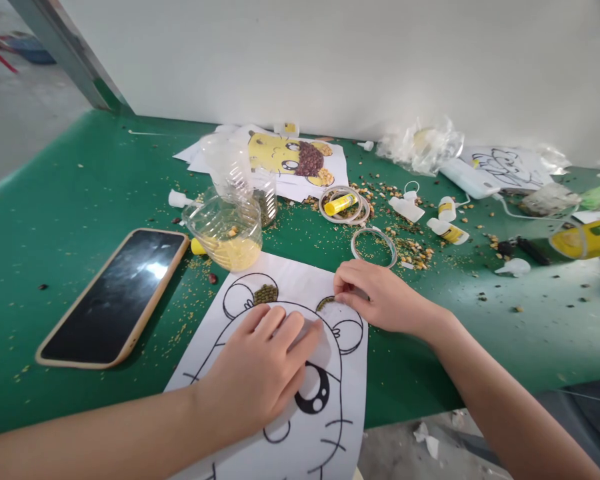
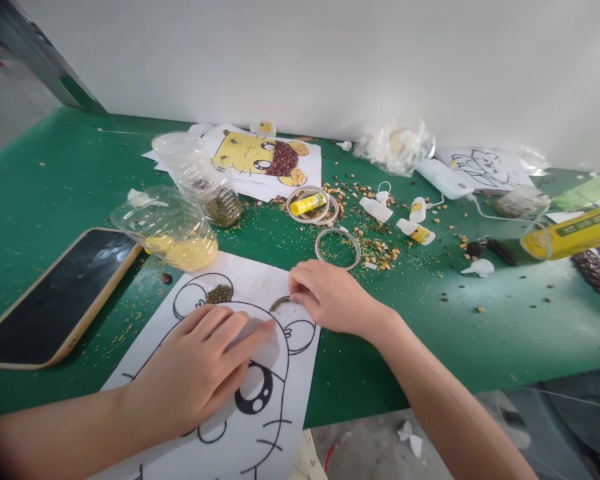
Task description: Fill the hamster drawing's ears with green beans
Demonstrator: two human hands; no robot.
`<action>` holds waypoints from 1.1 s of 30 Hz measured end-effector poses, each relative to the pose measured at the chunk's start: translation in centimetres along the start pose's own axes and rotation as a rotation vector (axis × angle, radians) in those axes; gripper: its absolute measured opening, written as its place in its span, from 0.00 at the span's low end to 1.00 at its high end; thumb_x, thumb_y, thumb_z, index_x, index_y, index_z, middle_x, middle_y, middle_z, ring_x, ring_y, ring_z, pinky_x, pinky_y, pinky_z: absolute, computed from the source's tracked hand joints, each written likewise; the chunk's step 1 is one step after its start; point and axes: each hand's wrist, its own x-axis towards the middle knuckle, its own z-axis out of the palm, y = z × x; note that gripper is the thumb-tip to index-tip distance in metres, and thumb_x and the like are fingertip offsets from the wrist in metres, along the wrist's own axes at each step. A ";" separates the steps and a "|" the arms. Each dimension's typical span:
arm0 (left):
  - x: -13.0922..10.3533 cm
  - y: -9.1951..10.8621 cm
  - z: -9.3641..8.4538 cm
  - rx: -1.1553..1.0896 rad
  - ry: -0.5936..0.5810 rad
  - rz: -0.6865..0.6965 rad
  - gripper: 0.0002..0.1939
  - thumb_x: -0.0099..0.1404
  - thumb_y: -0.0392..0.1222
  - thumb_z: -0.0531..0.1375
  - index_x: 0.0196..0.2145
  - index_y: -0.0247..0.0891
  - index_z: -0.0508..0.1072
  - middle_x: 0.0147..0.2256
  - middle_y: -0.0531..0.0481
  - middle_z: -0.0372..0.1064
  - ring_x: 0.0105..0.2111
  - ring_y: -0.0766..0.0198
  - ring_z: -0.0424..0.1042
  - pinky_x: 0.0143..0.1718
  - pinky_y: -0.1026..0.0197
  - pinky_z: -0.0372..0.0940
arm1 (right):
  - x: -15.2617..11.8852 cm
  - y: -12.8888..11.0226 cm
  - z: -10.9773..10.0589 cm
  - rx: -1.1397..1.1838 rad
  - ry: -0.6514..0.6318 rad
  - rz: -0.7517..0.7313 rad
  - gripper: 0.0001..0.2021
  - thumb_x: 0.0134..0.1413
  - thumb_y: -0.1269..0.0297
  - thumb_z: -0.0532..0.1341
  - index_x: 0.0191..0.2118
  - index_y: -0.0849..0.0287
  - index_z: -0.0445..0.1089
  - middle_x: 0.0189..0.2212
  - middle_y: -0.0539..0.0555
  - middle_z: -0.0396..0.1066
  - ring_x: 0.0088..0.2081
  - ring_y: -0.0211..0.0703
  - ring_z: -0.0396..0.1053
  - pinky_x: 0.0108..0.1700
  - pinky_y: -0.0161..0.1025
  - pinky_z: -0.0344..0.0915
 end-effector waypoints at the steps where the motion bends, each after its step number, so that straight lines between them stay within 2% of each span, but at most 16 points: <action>1: 0.0 0.0 0.0 -0.001 0.000 -0.002 0.20 0.63 0.41 0.51 0.53 0.40 0.64 0.36 0.49 0.63 0.35 0.58 0.60 0.39 0.53 0.56 | 0.0 0.0 -0.1 0.024 0.000 0.006 0.04 0.55 0.72 0.54 0.30 0.59 0.60 0.29 0.49 0.63 0.33 0.37 0.58 0.34 0.34 0.54; 9: 0.0 0.0 0.0 0.002 0.007 0.002 0.20 0.63 0.41 0.51 0.53 0.40 0.63 0.36 0.49 0.63 0.34 0.58 0.59 0.39 0.54 0.56 | -0.1 0.1 -0.1 0.047 -0.002 -0.019 0.06 0.55 0.75 0.52 0.31 0.58 0.62 0.31 0.50 0.64 0.35 0.38 0.59 0.38 0.35 0.56; 33: 0.0 0.0 -0.1 -0.013 -0.016 -0.004 0.20 0.64 0.41 0.50 0.54 0.39 0.63 0.37 0.47 0.64 0.35 0.57 0.59 0.38 0.53 0.56 | 0.1 -0.2 0.2 -0.040 0.007 -0.026 0.05 0.54 0.75 0.52 0.29 0.58 0.59 0.28 0.51 0.63 0.32 0.39 0.58 0.34 0.36 0.54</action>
